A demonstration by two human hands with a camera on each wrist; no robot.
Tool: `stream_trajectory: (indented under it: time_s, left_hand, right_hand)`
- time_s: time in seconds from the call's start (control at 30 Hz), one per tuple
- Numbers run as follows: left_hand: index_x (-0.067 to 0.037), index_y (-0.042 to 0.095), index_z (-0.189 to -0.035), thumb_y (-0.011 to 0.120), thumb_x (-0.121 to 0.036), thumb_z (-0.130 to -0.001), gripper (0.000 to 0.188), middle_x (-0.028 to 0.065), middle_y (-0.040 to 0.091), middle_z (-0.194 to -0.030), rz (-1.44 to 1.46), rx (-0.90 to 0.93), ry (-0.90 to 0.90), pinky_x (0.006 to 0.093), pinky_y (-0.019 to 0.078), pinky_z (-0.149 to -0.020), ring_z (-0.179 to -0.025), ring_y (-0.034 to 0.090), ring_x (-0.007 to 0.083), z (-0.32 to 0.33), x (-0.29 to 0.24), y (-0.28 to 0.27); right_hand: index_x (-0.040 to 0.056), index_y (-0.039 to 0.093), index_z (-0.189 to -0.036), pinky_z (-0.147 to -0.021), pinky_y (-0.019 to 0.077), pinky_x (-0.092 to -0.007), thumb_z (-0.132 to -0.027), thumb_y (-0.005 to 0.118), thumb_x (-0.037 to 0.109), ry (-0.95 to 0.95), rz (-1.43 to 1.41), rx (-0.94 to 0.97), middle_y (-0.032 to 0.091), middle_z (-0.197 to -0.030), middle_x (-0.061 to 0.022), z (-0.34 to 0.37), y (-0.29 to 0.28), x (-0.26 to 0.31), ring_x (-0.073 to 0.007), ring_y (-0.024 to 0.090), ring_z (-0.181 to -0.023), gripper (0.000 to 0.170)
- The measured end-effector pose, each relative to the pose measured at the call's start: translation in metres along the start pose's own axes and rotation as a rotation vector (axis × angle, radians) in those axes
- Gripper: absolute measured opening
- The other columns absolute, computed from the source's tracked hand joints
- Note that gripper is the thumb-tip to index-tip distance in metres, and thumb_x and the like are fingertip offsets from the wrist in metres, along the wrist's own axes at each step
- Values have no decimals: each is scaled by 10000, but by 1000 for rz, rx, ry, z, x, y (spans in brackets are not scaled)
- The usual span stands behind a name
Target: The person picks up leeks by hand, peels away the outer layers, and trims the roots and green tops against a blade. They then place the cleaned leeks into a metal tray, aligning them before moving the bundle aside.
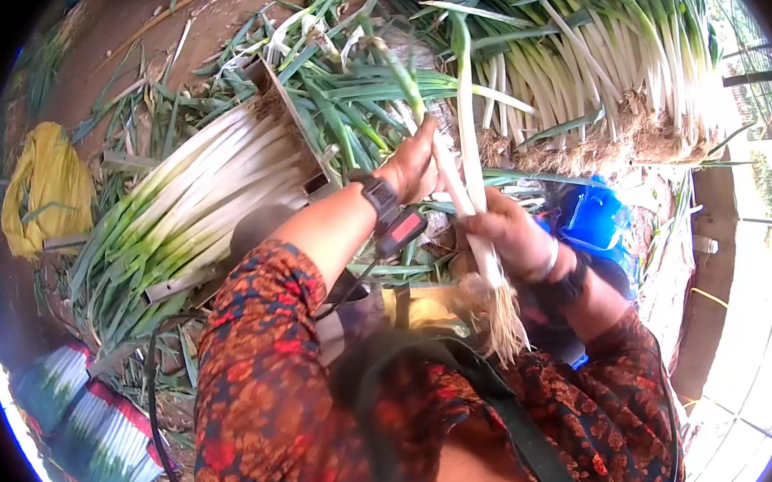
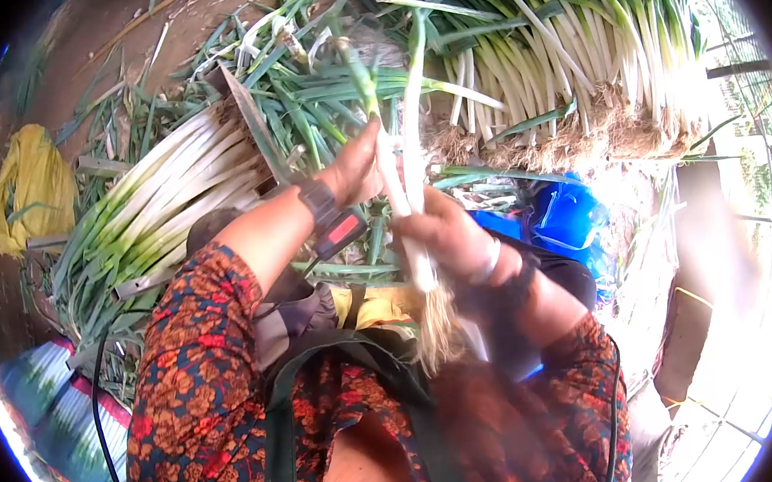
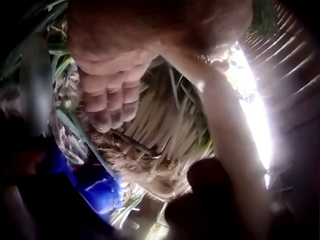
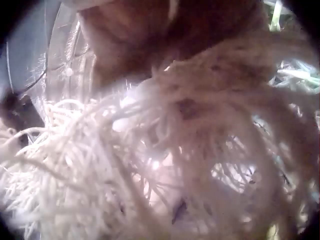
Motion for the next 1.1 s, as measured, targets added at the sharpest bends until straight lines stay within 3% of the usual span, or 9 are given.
stream_trajectory:
  time_s: [0.27,0.37,0.43,0.5,0.6,0.77,0.83,1.0,1.1]
  left_hand:
    - [-14,507,-1026,571,-406,-934,408,180,638,-910,446,41,413,469,553,-805,-852,661,317,40,-75,31]
    - [-39,531,-973,613,-315,-923,292,129,626,-874,118,-37,452,420,528,-755,-798,627,246,44,-81,18]
    - [-65,536,-923,631,-227,-910,188,46,568,-749,4,-269,528,341,499,-606,-637,562,184,49,-80,16]
    - [-61,540,-879,626,-189,-908,157,43,563,-742,-124,-345,650,318,486,-568,-607,553,169,57,-79,19]
    - [-43,524,-913,609,-142,-901,131,45,566,-716,-353,-363,784,292,460,-506,-560,544,153,53,-73,16]
    - [-41,538,-919,580,-124,-891,96,45,570,-713,-286,-386,691,296,454,-482,-548,543,147,57,-52,10]
    - [-23,552,-934,569,-118,-882,110,45,557,-705,-269,-279,661,309,447,-490,-562,543,148,72,-61,14]
    - [-25,589,-986,617,-196,-897,194,62,591,-723,-189,-86,612,337,495,-624,-625,576,178,101,-84,-7]
    - [-47,576,-978,648,-223,-898,207,67,611,-728,0,11,673,341,520,-667,-647,592,189,127,-114,-9]
  right_hand:
    - [4,376,-1404,-954,441,-339,-888,632,188,-6,207,282,577,-1180,-105,51,15,-28,-188,528,-1092,605]
    - [6,528,-1229,-856,465,-301,-883,661,282,161,284,294,641,-1027,-75,33,-6,-52,-160,582,-925,462]
    - [6,574,-1192,-871,478,-335,-935,596,310,-32,875,340,662,-1009,-65,-6,-36,-71,-201,608,-946,399]
    - [33,636,-1050,-737,482,-312,-973,511,359,-69,1167,170,668,-913,-71,-44,-44,-28,-191,612,-839,358]
    - [23,643,-920,-487,404,-268,-968,485,483,-333,653,-243,581,-661,-36,-106,-59,43,-111,512,-530,490]
    - [-30,624,-1084,-631,487,-321,-909,555,502,-496,1050,-546,655,-818,-116,-157,10,108,-184,599,-709,564]
    - [9,633,-972,-582,494,-316,-923,561,434,-704,561,-488,622,-741,-97,-175,12,87,-183,593,-631,434]
    - [82,475,-779,-447,464,-222,-949,474,192,-177,-1431,-13,527,-658,-34,-197,-72,42,-133,504,-521,203]
    - [13,573,-1025,-720,523,-348,-964,520,336,-256,-747,-241,597,-871,-83,-131,-37,45,-169,586,-765,333]
Point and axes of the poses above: each hand's wrist, its own z-axis away from the middle knuckle, its own y-axis out of the palm, x = y × z, the point moved 4 cm from there along -z, towards the middle knuckle
